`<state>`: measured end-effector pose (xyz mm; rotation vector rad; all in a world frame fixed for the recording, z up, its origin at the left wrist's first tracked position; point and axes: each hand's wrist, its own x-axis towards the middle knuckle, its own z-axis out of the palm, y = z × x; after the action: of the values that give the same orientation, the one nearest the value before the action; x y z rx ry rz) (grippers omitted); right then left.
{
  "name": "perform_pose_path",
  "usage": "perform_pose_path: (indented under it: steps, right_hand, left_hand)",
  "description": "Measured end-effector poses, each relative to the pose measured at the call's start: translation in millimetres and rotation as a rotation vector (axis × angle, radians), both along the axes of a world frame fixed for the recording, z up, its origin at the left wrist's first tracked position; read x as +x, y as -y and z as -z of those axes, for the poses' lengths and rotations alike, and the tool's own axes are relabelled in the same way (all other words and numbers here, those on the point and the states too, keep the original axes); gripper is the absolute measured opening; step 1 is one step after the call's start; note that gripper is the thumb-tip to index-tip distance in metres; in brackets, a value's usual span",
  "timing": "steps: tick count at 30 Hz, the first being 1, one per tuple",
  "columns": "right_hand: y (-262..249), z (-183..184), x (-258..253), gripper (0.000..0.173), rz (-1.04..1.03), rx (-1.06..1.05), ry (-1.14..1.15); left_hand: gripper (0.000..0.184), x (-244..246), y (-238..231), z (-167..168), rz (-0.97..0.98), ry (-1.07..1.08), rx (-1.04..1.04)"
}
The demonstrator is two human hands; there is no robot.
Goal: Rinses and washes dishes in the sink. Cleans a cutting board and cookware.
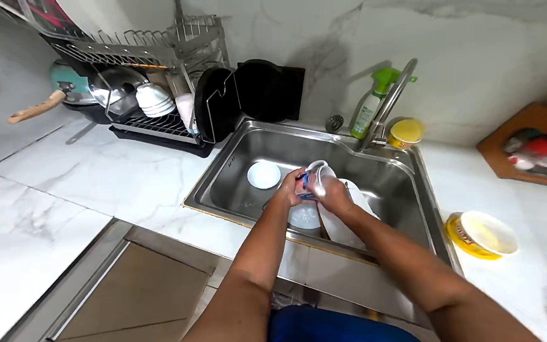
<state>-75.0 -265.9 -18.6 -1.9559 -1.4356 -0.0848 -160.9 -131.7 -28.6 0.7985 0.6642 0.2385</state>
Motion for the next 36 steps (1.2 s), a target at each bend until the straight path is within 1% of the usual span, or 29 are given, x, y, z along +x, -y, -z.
perform_pose_path:
  steps: [1,2,3,4,5,6,7,8,9,11,12,13,15,17,18,20,21,22,23,24,25,26,28,30,31,32,33,34,36]
  right_hand:
    - [-8.1,-16.1,-1.5,0.039,0.177,0.001,-0.250]
    - [-18.6,-24.6,3.8,0.045,0.334,0.020,-0.493]
    - [-29.7,-26.2,14.2,0.051,0.461,0.054,-0.717]
    - [-37.8,-25.7,23.8,0.053,0.542,0.102,-0.907]
    - [-43.0,-21.4,28.6,0.050,0.585,0.158,-1.043]
    - [-47.1,-14.5,29.2,0.045,0.608,0.209,-1.126]
    - [-50.5,-9.6,27.7,0.043,0.627,0.240,-1.148]
    - [-52.6,-9.1,24.2,0.043,0.652,0.234,-1.100]
    - [-53.0,-12.5,18.2,0.045,0.676,0.187,-1.000]
    - [-50.0,-26.8,-1.2,0.052,0.696,0.027,-0.758]
    - [-46.3,-31.6,-10.7,0.054,0.682,-0.050,-0.640]
    - [-41.6,-29.6,-18.4,0.055,0.648,-0.090,-0.515]
    - [-29.3,-10.9,-29.6,0.049,0.501,-0.011,-0.183]
    - [-12.2,7.3,-27.4,0.042,0.207,0.148,0.123]
    - [0.1,6.8,-23.1,0.042,0.012,0.078,0.186]
    - [19.4,-7.8,-7.8,0.048,-0.306,-0.288,0.313]
    - [22.8,-17.7,1.3,0.043,-0.415,-0.470,0.407]
    - [23.6,-24.5,8.4,0.030,-0.469,-0.578,0.484]
    - [22.1,-26.0,13.2,0.024,-0.469,-0.606,0.526]
    - [18.1,-24.7,16.2,0.023,-0.434,-0.564,0.512]
    - [12.3,-25.1,15.7,0.025,-0.367,-0.494,0.429]
    - [6.1,-27.7,10.6,0.031,-0.256,-0.425,0.255]
    - [-11.0,-35.9,-7.1,0.039,0.095,-0.257,-0.205]
    - [-33.6,-34.6,-12.8,0.036,0.409,-0.020,-0.583]
    - [-42.6,-28.1,-13.2,0.037,0.458,0.073,-0.727]
    - [-46.3,-24.2,-15.2,0.036,0.409,0.097,-0.827]
    - [-44.1,-24.8,-18.4,0.035,0.291,0.045,-0.869]
    - [-37.0,-29.7,-19.8,0.037,0.153,-0.070,-0.833]
    - [-19.0,-45.1,-15.1,0.045,-0.015,-0.306,-0.514]
  left_hand:
    - [0.036,4.6,7.3,3.5,-0.062,0.107,0.138]
    - [0.039,8.2,12.3,10.1,-0.094,0.172,0.356]
    - [0.056,13.0,14.7,15.0,-0.106,0.166,0.632]
    - [0.076,17.1,16.6,17.5,-0.113,0.119,0.925]
    - [0.084,16.6,20.0,17.0,-0.114,0.041,1.169]
    - [0.086,14.0,21.7,15.9,-0.106,-0.047,1.310]
    - [0.084,12.0,21.5,13.7,-0.101,-0.104,1.346]
    - [0.081,11.4,20.0,11.8,-0.113,-0.107,1.284]
    - [0.076,11.0,17.8,11.4,-0.135,-0.071,1.132]
    - [0.056,10.0,11.8,15.2,-0.163,0.039,0.687]
    - [0.047,9.1,7.9,15.6,-0.128,0.069,0.465]
    - [0.043,6.3,2.6,14.3,-0.053,0.070,0.257]
    - [0.045,2.2,-10.4,13.2,0.087,0.053,-0.025]
    - [0.046,-2.4,-21.2,6.2,0.199,0.046,-0.100]
    - [0.044,-5.9,-24.1,2.2,0.239,0.033,-0.071]
    - [0.043,-10.1,-30.3,-3.7,0.360,-0.036,0.047]
    - [0.044,-8.9,-32.7,-4.4,0.411,-0.073,0.080]
    - [0.046,-6.2,-33.2,-2.2,0.439,-0.087,0.079]
    - [0.049,-3.2,-31.9,1.7,0.436,-0.076,0.044]
    - [0.053,-0.3,-30.1,5.0,0.398,-0.037,-0.005]
    - [0.058,2.3,-29.3,5.9,0.335,0.024,-0.052]
    - [0.065,4.1,-28.4,4.7,0.256,0.081,-0.079]
    - [0.079,5.1,-23.3,1.3,0.142,0.155,-0.126]
    - [0.072,10.1,-6.7,2.6,-0.007,0.176,-0.106]
    - [0.064,11.7,0.1,5.9,-0.095,0.192,-0.089]
    - [0.055,13.4,2.6,8.6,-0.176,0.205,-0.066]
    - [0.047,15.5,0.4,10.2,-0.242,0.213,-0.059]
    - [0.044,15.4,-5.5,10.8,-0.276,0.230,-0.073]
    - [0.042,11.5,-18.2,11.1,-0.281,0.264,-0.099]
